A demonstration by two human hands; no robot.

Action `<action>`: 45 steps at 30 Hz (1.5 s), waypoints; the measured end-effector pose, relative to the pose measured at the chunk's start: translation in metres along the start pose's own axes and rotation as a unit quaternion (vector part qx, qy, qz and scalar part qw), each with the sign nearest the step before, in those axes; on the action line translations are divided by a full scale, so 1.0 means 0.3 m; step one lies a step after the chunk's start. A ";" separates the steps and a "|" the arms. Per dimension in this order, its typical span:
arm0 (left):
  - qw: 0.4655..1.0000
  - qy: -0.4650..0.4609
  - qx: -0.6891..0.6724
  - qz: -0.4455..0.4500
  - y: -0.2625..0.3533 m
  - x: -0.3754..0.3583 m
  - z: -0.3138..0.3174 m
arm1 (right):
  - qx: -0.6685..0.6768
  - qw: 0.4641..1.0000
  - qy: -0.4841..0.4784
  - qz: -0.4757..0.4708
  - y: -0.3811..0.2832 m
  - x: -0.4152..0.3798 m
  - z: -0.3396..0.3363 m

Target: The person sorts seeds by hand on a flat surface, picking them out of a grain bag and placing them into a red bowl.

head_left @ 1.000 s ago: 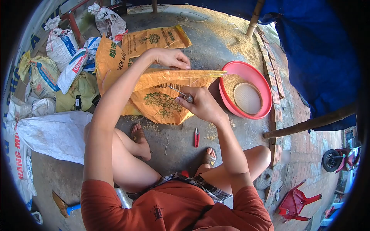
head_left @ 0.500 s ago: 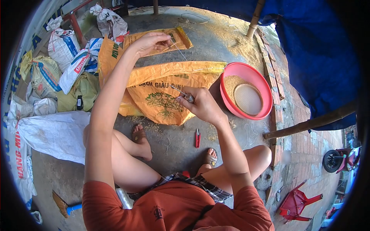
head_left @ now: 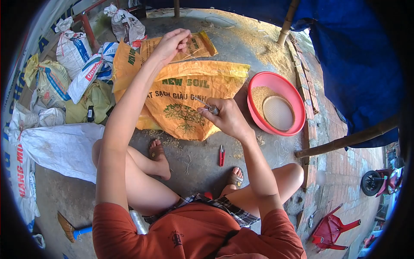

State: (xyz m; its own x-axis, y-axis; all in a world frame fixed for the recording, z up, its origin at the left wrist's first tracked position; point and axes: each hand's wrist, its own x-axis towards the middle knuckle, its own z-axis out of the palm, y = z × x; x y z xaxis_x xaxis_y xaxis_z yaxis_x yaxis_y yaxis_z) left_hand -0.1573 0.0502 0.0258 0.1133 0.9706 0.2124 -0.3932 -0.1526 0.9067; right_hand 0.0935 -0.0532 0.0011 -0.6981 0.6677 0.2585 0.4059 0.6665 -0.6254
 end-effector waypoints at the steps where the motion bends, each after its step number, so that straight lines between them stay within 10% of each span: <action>1: 0.990 0.025 0.130 0.040 0.002 -0.013 0.026 | 0.000 1.000 0.001 0.000 0.010 -0.001 0.006; 11: 0.803 -0.030 0.565 0.187 0.018 -0.116 0.205 | 0.171 0.913 0.362 0.076 0.150 0.024 -0.111; 24: 0.573 0.012 0.759 0.310 -0.109 -0.201 0.322 | 0.433 0.828 0.307 0.180 0.310 0.024 -0.042; 45: 0.659 -0.032 0.707 0.253 -0.126 -0.175 0.219 | 0.473 0.784 0.360 0.179 0.368 0.028 -0.025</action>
State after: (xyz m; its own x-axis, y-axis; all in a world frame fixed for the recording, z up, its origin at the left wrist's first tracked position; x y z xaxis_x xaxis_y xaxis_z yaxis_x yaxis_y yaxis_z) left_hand -0.0885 -0.0073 0.0045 0.3504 0.7263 0.5913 0.8439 -0.5187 0.1369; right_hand 0.1369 0.0287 -0.0602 0.0135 0.9969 0.0770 -0.3567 0.0767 -0.9311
